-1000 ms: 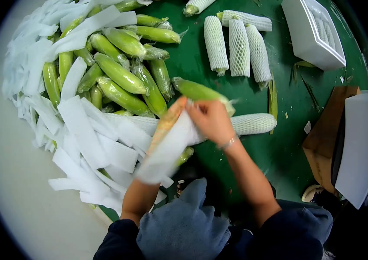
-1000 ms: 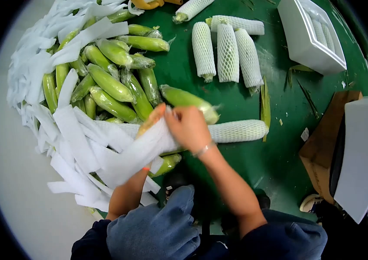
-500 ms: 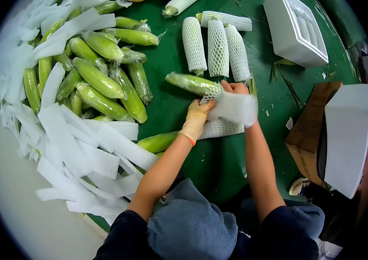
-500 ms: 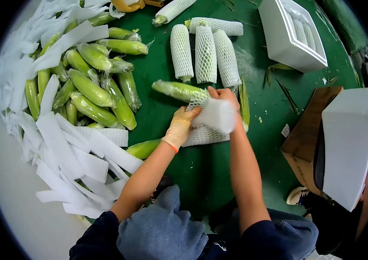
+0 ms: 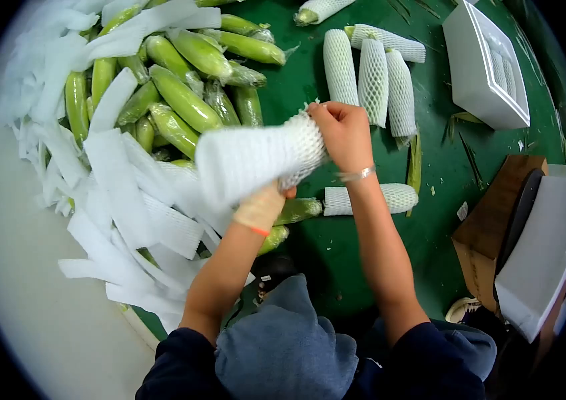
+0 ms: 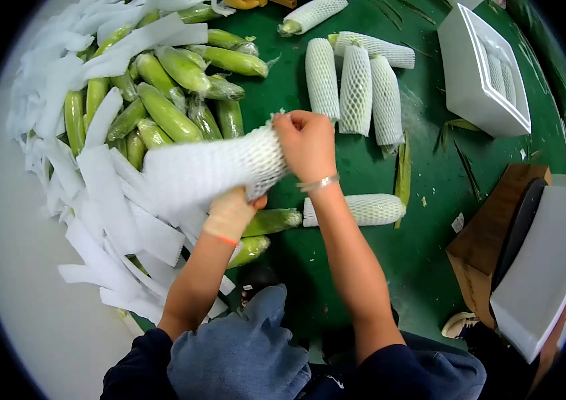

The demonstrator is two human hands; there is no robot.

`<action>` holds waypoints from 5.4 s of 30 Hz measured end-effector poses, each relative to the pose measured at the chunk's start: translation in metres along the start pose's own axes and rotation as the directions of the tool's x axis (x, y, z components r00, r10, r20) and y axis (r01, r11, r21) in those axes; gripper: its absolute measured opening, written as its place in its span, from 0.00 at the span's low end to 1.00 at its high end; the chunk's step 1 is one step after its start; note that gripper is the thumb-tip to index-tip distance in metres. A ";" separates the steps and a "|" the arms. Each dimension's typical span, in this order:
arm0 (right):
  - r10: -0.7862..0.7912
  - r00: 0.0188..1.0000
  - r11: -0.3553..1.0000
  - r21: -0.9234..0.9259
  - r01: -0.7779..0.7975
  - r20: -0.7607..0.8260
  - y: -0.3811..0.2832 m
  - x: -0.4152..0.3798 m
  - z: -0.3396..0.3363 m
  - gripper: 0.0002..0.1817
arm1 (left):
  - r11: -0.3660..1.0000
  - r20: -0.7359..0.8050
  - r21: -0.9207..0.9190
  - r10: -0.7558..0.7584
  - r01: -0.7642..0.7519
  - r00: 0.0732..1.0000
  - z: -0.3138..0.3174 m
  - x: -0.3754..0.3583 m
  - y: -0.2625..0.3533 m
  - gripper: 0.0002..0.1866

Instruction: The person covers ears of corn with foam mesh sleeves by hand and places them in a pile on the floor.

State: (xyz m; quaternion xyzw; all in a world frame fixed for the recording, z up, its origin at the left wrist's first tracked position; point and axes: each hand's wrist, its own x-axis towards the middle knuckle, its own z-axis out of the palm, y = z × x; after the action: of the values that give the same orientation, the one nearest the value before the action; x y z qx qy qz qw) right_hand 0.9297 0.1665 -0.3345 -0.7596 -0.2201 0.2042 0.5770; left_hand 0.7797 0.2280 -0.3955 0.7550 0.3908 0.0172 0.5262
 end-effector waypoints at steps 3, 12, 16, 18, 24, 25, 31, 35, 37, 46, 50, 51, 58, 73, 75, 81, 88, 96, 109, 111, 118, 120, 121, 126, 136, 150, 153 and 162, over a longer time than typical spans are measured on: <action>0.110 0.990 0.985 0.140 -0.097 -0.084 0.079 0.026 0.034 0.15 | 0.431 -0.035 -0.897 -0.285 0.095 0.958 0.018 0.059 -0.019 0.19; 0.724 0.689 0.632 0.363 -0.684 0.037 0.142 0.042 0.020 0.24 | 0.827 -0.171 0.350 0.518 -0.440 0.838 0.051 0.140 -0.057 0.12; 0.576 0.768 0.257 0.829 -0.496 0.281 0.078 0.041 -0.022 0.22 | 0.825 0.042 -0.564 0.012 0.014 0.999 0.013 0.084 0.064 0.16; 0.396 0.852 0.084 0.911 -0.405 0.342 0.093 0.021 -0.029 0.18 | 0.769 -0.030 -0.639 0.004 -0.022 1.000 -0.001 0.070 0.052 0.14; -0.040 0.914 0.995 0.095 0.001 0.405 0.040 -0.075 0.134 0.27 | 0.933 -0.656 -0.316 -0.085 -0.171 0.750 -0.081 -0.044 -0.009 0.15; -0.156 0.891 0.988 0.061 0.143 0.427 0.029 -0.082 0.159 0.29 | 0.973 -0.724 -0.184 -0.035 -0.143 0.688 -0.089 -0.061 -0.018 0.15; -0.262 0.933 0.962 -0.006 0.272 0.246 0.016 -0.057 0.122 0.29 | 0.830 -0.544 0.557 0.365 0.000 0.755 -0.104 -0.088 -0.073 0.19; 0.186 0.911 0.693 0.608 -0.387 0.368 0.048 -0.057 0.008 0.16 | 0.922 -0.640 0.387 0.247 0.027 0.728 -0.108 -0.076 -0.092 0.14; 0.364 0.792 0.506 0.609 -0.610 0.491 0.053 -0.074 -0.004 0.11 | 0.951 -0.546 0.285 0.265 -0.121 0.795 -0.082 -0.080 -0.063 0.14; 0.152 0.968 0.759 0.603 -0.245 0.202 0.178 -0.127 0.039 0.11 | 0.296 -0.005 -0.955 -0.109 0.027 0.994 0.034 -0.083 -0.033 0.12; 0.473 0.675 0.503 0.455 -0.735 0.567 0.101 -0.071 0.001 0.12 | -0.094 0.155 -0.987 -0.392 0.128 0.907 0.040 -0.080 -0.034 0.12; 0.481 0.618 0.584 0.299 -0.755 0.623 0.105 -0.065 0.001 0.14 | -0.095 0.153 -0.987 -0.390 0.125 0.908 0.050 -0.091 -0.037 0.12; 0.305 0.653 0.870 -0.481 0.104 0.693 0.104 -0.086 0.000 0.24 | 0.055 0.445 -0.840 -0.500 0.540 0.743 0.065 -0.095 -0.052 0.22; 0.302 0.890 0.934 0.082 -0.349 0.342 0.056 -0.065 0.065 0.17 | 0.569 0.131 -0.778 -0.266 0.265 0.955 -0.022 -0.070 -0.055 0.20; 0.265 0.950 0.949 0.129 -0.288 0.166 0.078 -0.080 0.084 0.18 | 0.844 -0.067 -0.524 -0.175 0.114 0.982 -0.013 -0.050 -0.089 0.18; 0.456 0.864 0.759 0.413 -0.503 0.214 0.057 -0.093 0.059 0.13 | 0.956 -0.284 -0.282 0.000 -0.083 0.959 0.007 -0.039 -0.073 0.11; 0.530 0.845 0.788 0.327 -0.521 0.069 0.140 -0.116 0.065 0.14 | 0.433 -0.107 -0.881 -0.579 0.193 0.809 0.029 -0.012 -0.088 0.10; 0.445 0.578 -0.149 0.694 -0.705 0.683 0.122 -0.065 0.023 0.26 | 0.986 -0.326 0.107 0.154 -0.125 0.933 0.039 0.056 -0.040 0.11; -0.695 0.512 0.588 -0.011 0.809 0.505 -0.054 -0.066 0.193 0.33 | 0.831 -0.316 0.539 0.050 0.136 0.947 -0.045 -0.165 -0.069 0.16; -0.554 0.519 0.621 -0.092 0.778 0.652 -0.049 -0.065 0.183 0.34 | 0.725 -0.349 0.648 0.011 0.233 0.937 -0.060 -0.186 -0.110 0.16; 0.177 0.689 0.770 0.337 -0.542 0.703 0.028 -0.091 0.048 0.20 | 0.938 -0.280 -0.331 -0.200 0.102 0.939 -0.057 -0.184 -0.067 0.17; 0.335 0.519 0.515 0.308 -0.800 0.786 0.041 -0.139 0.054 0.06 | 0.687 -0.200 -0.725 -0.124 -0.061 0.972 -0.040 -0.169 -0.048 0.19; 0.334 0.468 0.432 0.309 -0.847 0.818 0.051 -0.157 0.059 0.06 | 0.720 -0.112 -0.693 -0.155 0.035 0.981 -0.042 -0.162 -0.031 0.19; 0.346 0.651 0.680 0.298 -0.670 0.675 0.097 -0.203 0.056 0.09 | 0.296 0.142 -0.922 -0.346 0.251 0.928 -0.022 -0.159 -0.054 0.12; 0.245 0.804 0.967 -0.079 -0.241 0.542 0.123 -0.162 0.042 0.17 | 0.090 0.210 -0.952 -0.506 0.293 0.837 0.015 -0.160 -0.106 0.19; 0.304 0.902 0.899 0.223 -0.378 0.305 0.014 -0.091 0.016 0.09 | 0.172 0.224 -0.956 -0.098 0.239 0.970 0.020 -0.112 -0.076 0.25; 0.500 0.807 0.616 0.526 -0.587 0.315 0.015 -0.095 0.029 0.09 | 0.791 -0.143 -0.612 -0.099 -0.009 0.985 0.002 -0.103 -0.059 0.14; 0.653 0.692 0.461 0.563 -0.686 0.309 0.172 -0.130 0.111 0.14 | 0.884 -0.316 0.466 0.200 -0.031 0.927 0.009 -0.033 -0.144 0.03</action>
State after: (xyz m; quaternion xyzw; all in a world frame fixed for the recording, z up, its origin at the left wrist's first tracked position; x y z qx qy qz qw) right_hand 0.7775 0.1388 -0.5215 -0.5337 0.1648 0.4940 0.6663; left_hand 0.6780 0.2212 -0.5034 0.8632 0.4260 0.0936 0.2544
